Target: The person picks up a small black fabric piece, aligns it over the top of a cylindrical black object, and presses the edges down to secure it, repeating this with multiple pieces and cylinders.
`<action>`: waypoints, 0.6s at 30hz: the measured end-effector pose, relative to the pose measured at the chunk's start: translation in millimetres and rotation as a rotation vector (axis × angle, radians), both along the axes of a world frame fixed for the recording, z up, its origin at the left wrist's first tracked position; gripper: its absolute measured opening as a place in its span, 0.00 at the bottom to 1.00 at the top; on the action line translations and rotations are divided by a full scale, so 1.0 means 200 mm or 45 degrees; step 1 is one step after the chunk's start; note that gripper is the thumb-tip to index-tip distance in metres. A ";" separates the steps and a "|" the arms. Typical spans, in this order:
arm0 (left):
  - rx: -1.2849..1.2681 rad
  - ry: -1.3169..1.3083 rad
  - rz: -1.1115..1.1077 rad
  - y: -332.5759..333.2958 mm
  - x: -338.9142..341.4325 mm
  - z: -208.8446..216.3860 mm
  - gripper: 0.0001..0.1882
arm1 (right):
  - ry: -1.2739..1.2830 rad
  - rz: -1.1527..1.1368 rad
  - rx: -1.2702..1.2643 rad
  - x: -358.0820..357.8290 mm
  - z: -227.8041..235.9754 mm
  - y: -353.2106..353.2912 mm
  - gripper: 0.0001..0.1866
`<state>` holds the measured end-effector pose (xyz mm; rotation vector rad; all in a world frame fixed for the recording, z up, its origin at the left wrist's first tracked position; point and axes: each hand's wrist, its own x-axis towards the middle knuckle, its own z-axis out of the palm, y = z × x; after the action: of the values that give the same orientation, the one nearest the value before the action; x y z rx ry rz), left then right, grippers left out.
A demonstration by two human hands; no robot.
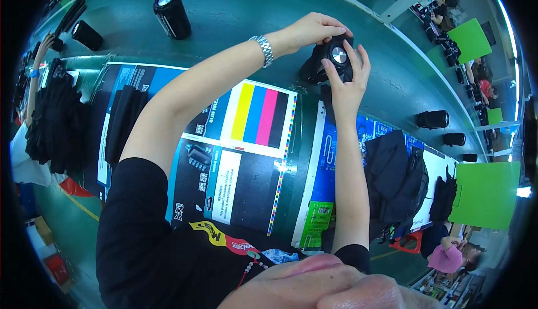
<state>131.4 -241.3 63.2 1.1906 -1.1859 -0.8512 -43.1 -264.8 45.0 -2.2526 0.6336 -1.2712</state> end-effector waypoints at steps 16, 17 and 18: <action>-0.354 -0.807 0.213 -0.17 0.01 0.12 0.13 | -0.128 0.017 0.971 -0.04 -0.18 -0.17 0.38; -0.306 -1.137 0.150 -0.16 -0.01 0.18 0.29 | -0.111 0.134 1.148 -0.06 -0.14 -0.18 0.37; -0.304 -1.143 0.132 -0.14 -0.04 0.16 0.29 | -0.124 0.125 1.156 -0.07 -0.17 -0.19 0.37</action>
<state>123.8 -269.5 94.8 1.4594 -1.8510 -0.0432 -56.7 -303.2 11.0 -1.4389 0.8338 -0.7911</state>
